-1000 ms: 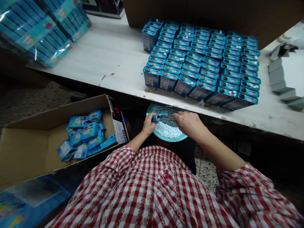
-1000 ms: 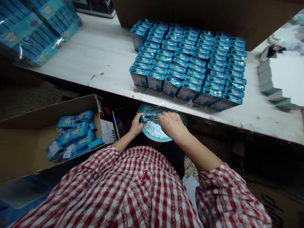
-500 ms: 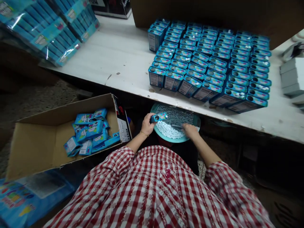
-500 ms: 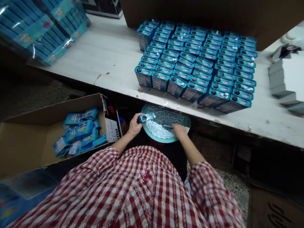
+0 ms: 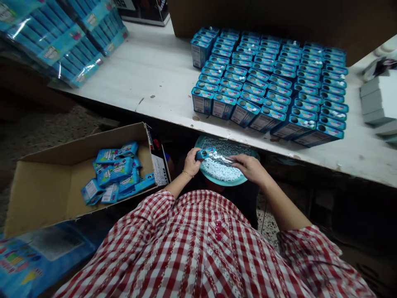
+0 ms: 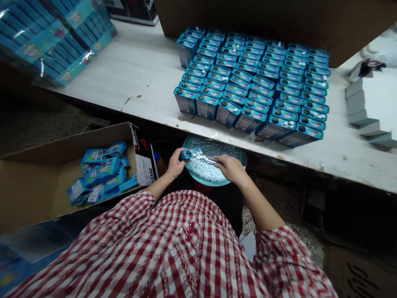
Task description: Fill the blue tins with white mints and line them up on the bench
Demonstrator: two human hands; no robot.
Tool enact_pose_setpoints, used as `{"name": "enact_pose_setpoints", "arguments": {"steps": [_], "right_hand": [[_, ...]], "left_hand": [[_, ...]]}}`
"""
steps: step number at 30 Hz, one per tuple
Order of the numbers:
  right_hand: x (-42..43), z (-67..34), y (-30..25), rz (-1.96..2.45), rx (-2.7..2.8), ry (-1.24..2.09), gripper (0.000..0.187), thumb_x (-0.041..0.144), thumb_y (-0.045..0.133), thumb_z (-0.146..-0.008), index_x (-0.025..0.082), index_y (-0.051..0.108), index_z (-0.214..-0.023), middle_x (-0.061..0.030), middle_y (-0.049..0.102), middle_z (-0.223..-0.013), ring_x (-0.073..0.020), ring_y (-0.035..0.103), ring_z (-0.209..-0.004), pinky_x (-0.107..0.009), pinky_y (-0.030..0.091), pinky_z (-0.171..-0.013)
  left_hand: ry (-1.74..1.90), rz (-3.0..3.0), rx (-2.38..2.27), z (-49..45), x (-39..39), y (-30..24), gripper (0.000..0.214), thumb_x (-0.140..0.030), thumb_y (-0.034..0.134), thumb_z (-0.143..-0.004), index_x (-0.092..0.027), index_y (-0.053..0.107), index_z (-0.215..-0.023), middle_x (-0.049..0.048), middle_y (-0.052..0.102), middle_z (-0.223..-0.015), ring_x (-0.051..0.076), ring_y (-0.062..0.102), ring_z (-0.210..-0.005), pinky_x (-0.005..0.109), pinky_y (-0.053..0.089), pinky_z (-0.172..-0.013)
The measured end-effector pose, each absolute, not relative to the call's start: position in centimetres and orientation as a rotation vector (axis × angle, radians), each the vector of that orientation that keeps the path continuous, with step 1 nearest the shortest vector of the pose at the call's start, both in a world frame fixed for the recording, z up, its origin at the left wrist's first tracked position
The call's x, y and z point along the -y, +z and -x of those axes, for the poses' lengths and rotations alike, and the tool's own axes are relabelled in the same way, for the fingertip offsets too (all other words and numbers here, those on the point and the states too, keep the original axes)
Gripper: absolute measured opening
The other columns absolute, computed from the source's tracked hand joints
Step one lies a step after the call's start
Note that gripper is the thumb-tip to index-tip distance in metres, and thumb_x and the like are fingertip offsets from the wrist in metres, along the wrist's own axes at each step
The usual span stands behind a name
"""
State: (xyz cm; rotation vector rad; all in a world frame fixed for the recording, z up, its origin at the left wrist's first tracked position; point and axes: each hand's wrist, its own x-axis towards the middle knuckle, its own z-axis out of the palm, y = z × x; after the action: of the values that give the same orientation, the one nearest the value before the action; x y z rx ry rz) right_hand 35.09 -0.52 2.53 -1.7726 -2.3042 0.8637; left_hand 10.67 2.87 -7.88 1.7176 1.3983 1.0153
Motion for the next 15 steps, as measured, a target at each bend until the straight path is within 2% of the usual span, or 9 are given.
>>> {"name": "enact_pose_setpoints", "arguments": {"steps": [4,7,11,15], "right_hand": [[0.4,-31.7,7.3,1.993,2.641,0.438,0.031,0.029,0.043,-0.088,0.022,0.061,-0.112,-0.0093,0.065,-0.097,-0.0203,0.062,-0.084,-0.027,0.042,-0.068],[0.5,-30.7,8.8,1.970,2.774,0.269,0.030,0.026,0.040,-0.089,0.019,0.061,-0.109,-0.0113,0.065,-0.092,-0.0202,0.061,-0.080,-0.027,0.040,-0.063],[1.1,-32.7,8.7,2.042,2.684,0.216,0.035,0.031,0.040,-0.089,0.021,0.058,-0.118,-0.0095,0.065,-0.099,-0.0208,0.062,-0.082,-0.028,0.041,-0.061],[2.0,-36.3,6.2,2.162,2.478,0.343,0.037,0.036,0.040,-0.089,0.026,0.058,-0.120,-0.0058,0.066,-0.103,-0.0209,0.062,-0.090,-0.028,0.044,-0.064]], "left_hand": [[1.002,-1.785,-1.346,-11.6,-2.7,-7.6,0.035,-0.012,0.055,-0.065,-0.020,0.055,-0.100,0.0060,0.059,-0.102,0.023,0.054,-0.097,0.038,0.043,-0.089],[1.017,-1.813,-1.332,-11.7,-2.7,-7.4,0.035,-0.012,0.054,-0.066,-0.019,0.055,-0.100,0.0066,0.060,-0.102,0.023,0.054,-0.097,0.038,0.042,-0.090],[1.030,-1.816,-1.352,-11.1,-2.8,-6.5,0.032,-0.013,0.054,-0.067,-0.020,0.056,-0.098,0.0065,0.060,-0.101,0.022,0.055,-0.097,0.038,0.043,-0.089],[1.038,-1.862,-1.292,-9.2,-3.1,-4.5,0.033,-0.013,0.055,-0.067,-0.020,0.056,-0.099,0.0061,0.060,-0.103,0.022,0.055,-0.099,0.038,0.042,-0.091]]}}
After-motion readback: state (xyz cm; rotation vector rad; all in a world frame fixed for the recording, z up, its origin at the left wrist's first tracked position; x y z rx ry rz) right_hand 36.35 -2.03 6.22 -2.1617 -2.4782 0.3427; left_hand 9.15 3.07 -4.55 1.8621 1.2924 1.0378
